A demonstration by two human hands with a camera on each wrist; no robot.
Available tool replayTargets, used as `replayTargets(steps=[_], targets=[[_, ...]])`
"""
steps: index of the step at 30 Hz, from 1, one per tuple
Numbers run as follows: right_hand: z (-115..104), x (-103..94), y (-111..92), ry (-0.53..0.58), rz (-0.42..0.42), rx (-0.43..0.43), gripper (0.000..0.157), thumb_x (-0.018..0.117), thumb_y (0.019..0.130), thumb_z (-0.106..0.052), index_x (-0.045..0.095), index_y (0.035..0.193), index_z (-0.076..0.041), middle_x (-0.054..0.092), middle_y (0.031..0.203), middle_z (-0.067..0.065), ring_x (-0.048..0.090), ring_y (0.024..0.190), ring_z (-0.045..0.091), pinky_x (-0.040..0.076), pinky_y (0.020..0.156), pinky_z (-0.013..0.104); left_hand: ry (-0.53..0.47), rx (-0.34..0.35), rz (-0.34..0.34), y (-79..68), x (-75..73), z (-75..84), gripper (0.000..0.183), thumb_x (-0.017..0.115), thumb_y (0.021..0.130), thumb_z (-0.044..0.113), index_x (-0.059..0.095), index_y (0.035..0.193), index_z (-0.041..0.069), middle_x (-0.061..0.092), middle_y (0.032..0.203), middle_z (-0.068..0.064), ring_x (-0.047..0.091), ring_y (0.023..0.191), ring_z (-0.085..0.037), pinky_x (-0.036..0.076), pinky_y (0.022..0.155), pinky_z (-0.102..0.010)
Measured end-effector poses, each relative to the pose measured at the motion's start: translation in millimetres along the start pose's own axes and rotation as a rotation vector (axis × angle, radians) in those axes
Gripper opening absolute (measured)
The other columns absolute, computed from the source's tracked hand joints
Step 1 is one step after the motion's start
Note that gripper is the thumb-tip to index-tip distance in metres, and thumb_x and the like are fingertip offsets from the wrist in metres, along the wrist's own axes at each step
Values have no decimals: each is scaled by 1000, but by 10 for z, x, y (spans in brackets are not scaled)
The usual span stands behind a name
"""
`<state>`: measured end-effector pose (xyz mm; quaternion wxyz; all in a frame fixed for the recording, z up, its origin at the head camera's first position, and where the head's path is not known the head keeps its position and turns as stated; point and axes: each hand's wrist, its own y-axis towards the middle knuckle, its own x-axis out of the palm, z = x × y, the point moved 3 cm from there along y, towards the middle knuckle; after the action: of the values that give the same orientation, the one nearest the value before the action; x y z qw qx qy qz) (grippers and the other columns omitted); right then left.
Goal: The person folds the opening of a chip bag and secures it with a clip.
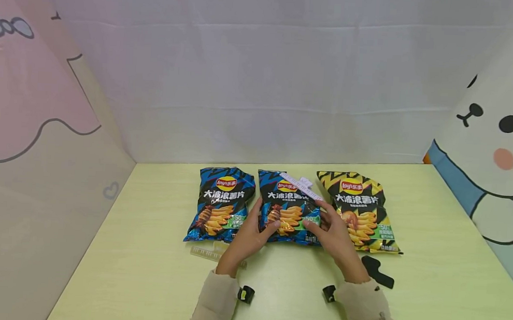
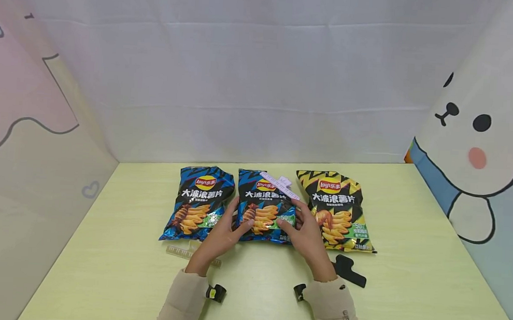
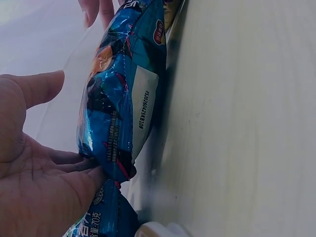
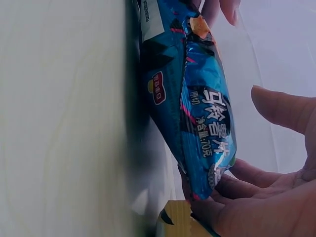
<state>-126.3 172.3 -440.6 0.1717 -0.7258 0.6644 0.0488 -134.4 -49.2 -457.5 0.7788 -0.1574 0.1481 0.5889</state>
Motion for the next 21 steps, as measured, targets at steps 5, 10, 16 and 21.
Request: replayTargets(steps=[5,10,16,21], targets=[[-2,2,-12,-3,0,13,70,65,99,-19,28,158,-15,42,156,26,51,137,40,44,113,53,-4,19,13,8,8,4,89,61,98,47,8,163,18,16,169,-15,28,152,-44,30,116,-69],[-6,-7,-14,-13,3,27,70,66,99,-20,28,158,-15,37,159,28,43,144,44,37,118,57,-7,32,24,14,14,3,87,61,99,45,10,163,17,13,169,-15,22,154,-45,26,117,-71],[-13,-19,-8,-27,8,26,71,65,99,-20,26,159,-15,29,162,28,34,148,47,33,119,56,-3,45,35,10,18,22,86,61,99,43,10,163,18,11,170,-15,18,155,-44,24,118,-71],[-15,-23,-4,-37,12,11,72,63,100,-21,24,160,-13,22,166,25,29,151,46,31,121,54,0,51,44,3,9,53,84,61,100,41,11,163,17,10,170,-15,19,155,-45,25,117,-71]])
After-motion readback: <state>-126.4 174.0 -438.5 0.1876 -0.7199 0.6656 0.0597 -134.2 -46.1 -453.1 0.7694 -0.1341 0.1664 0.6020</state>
